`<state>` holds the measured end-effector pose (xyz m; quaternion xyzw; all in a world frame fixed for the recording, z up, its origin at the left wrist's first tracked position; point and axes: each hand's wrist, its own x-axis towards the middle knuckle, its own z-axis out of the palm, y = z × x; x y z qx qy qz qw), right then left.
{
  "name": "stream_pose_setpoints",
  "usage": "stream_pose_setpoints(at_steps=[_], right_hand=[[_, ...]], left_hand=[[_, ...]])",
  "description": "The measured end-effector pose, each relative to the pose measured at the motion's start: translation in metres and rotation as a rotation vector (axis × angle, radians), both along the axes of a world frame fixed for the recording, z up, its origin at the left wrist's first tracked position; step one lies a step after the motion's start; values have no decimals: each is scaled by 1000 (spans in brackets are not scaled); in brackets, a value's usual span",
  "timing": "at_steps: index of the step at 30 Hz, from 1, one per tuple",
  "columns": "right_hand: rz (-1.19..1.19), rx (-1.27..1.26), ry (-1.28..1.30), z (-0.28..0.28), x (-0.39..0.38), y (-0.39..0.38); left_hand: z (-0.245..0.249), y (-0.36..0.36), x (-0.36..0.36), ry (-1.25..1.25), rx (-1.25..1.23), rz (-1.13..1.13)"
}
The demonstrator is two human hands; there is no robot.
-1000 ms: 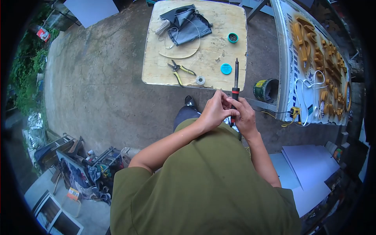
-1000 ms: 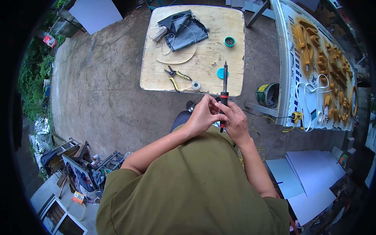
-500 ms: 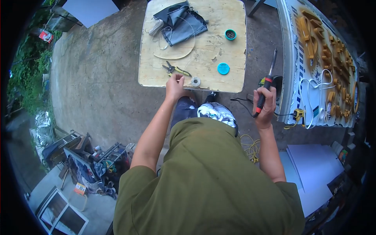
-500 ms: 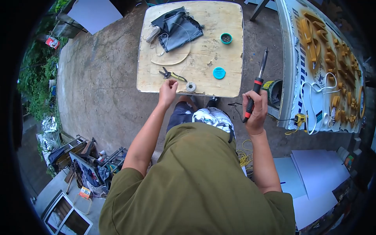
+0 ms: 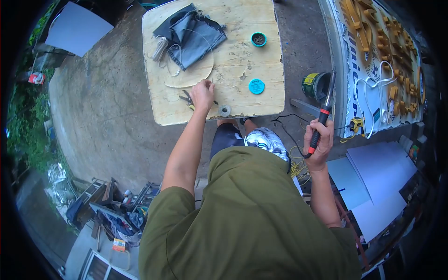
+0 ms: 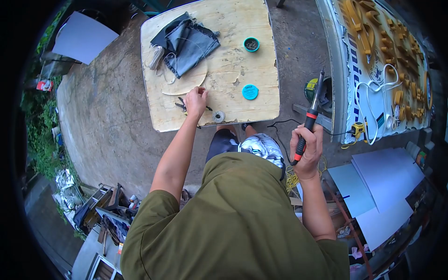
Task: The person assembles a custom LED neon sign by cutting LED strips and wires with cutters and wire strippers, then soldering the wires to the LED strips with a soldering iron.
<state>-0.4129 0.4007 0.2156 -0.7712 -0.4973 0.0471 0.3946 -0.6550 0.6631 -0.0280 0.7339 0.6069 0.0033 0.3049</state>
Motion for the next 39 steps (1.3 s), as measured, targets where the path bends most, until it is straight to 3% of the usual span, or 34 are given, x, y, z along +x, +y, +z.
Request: stream_pose_setpoints(at_steps=[4,7,8,11,14,17,23,31,39], right_hand=[[-55,-22,5,2,0,4],[-108,-29,25,3,0,10],[-126,-29,28,2,-1,10],[-161,-37,56,1,-3,15],[-193,-41,63,-2,-5,19],[-223,-45,50,-3,-5,18],[-293,-61,105,-15,-9,6],[-323,-48,117,-23,-10,3],[-326,-44,111,-21,-11,0]], left_hand=[[3,7,1,8,18,-118],[20,16,14,-308,-152,52],[26,20,25,-386,-93,39],[69,46,76,-532,-224,60],[66,76,127,-489,12,-223],[41,96,171,-417,67,-321],[20,108,204,-245,-78,-330],[14,100,216,-171,3,-450],[8,98,216,-185,0,-433]])
